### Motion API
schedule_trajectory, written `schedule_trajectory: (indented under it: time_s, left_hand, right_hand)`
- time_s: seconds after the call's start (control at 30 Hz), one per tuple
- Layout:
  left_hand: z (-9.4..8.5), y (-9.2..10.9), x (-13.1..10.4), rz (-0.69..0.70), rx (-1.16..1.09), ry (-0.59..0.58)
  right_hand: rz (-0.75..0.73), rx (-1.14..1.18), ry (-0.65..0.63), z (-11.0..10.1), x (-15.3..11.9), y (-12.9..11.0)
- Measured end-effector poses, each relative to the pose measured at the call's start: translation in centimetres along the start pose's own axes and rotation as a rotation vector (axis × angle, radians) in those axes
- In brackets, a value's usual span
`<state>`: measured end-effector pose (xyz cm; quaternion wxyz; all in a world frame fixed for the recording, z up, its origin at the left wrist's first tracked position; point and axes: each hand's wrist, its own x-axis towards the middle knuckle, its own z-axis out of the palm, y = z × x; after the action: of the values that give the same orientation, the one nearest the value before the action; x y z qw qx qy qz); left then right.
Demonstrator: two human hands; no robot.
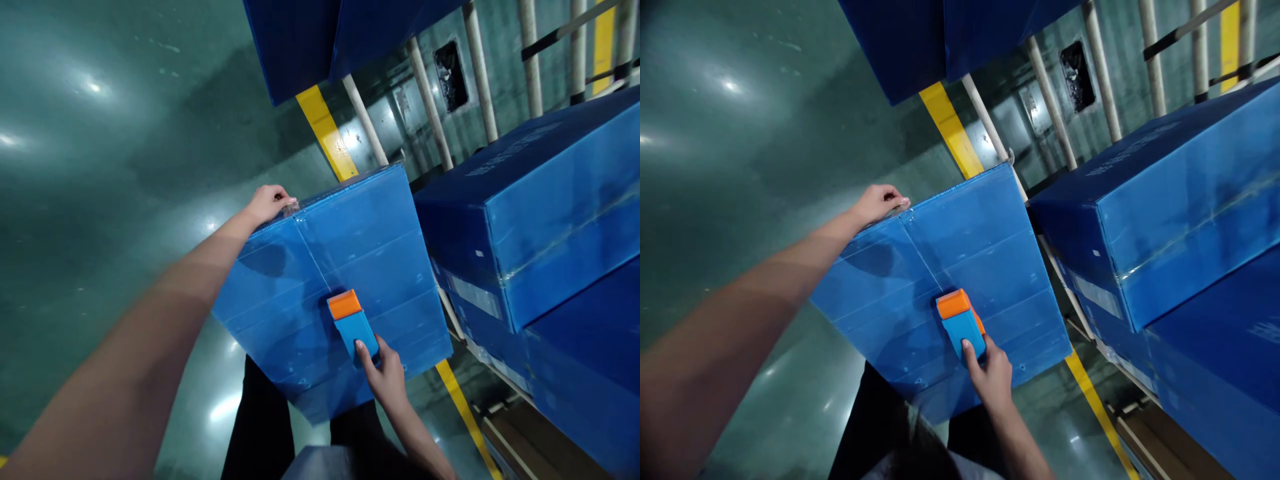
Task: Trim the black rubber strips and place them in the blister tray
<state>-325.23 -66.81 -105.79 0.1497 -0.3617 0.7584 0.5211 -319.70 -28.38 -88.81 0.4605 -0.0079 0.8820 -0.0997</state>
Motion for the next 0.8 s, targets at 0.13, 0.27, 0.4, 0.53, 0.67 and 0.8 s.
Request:
schedule_trajectory:
  time_s: [0.13,0.27,0.4,0.53,0.67,0.8]
  left_hand:
    - [0.7,-0.7,0.0,-0.075,0.098,-0.101]
    - [0.4,-1.8,0.7,-0.141,0.218,-0.126]
    - [-0.8,-0.2,0.3,-0.086,0.349,-0.005]
    - [-0.7,4.4,-2.6,0.0,0.354,-0.086]
    - [1.0,7.2,-5.6,-0.046,0.346,-0.262]
    - [1.8,7.2,-6.0,-0.096,0.392,-0.24]
  right_hand:
    - [-0.005,0.019,0.011,0.0,0.1,0.1]
    - [-0.026,0.039,0.018,0.1,0.1,0.4]
    - [-0.047,0.033,0.014,0.1,0.1,0.6]
    - [-0.038,-0.011,-0.001,-0.1,0.3,0.5]
    - [-0.031,-0.06,-0.029,-0.8,0.2,0.3]
    - [-0.084,-0.066,-0.025,-1.6,-0.8,1.3]
